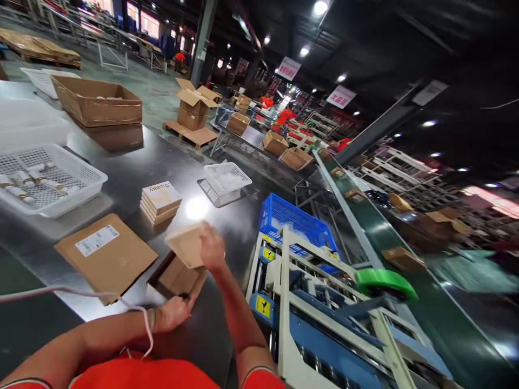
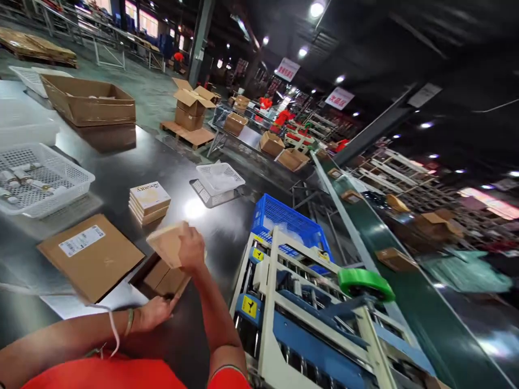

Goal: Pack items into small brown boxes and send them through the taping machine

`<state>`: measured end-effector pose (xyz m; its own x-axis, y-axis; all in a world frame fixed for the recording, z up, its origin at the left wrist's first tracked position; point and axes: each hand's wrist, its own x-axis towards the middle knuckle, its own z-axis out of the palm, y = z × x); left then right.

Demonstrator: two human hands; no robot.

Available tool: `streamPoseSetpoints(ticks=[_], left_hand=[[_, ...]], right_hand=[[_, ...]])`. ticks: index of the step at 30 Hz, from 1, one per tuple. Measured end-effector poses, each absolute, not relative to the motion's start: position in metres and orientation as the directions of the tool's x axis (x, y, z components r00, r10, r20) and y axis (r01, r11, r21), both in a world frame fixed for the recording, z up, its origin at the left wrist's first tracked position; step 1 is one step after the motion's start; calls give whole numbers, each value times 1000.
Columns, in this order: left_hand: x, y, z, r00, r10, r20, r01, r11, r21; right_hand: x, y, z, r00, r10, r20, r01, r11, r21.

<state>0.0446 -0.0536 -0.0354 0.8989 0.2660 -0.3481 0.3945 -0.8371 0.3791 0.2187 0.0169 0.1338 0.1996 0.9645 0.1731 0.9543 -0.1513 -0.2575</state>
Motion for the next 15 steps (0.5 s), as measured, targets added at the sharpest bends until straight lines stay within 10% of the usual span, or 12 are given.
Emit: streamPoseSetpoints(ticks=[7,15], left_hand=[[64,-73,-31,928,226,-295,336,-851,404],[53,-66,-22,955,99,-278,202,-907,369]], right_hand=[[175,-22,77,247,935,-255,891,-322,-319],[171,-47,65,419,905,-77,869,-424,-255]])
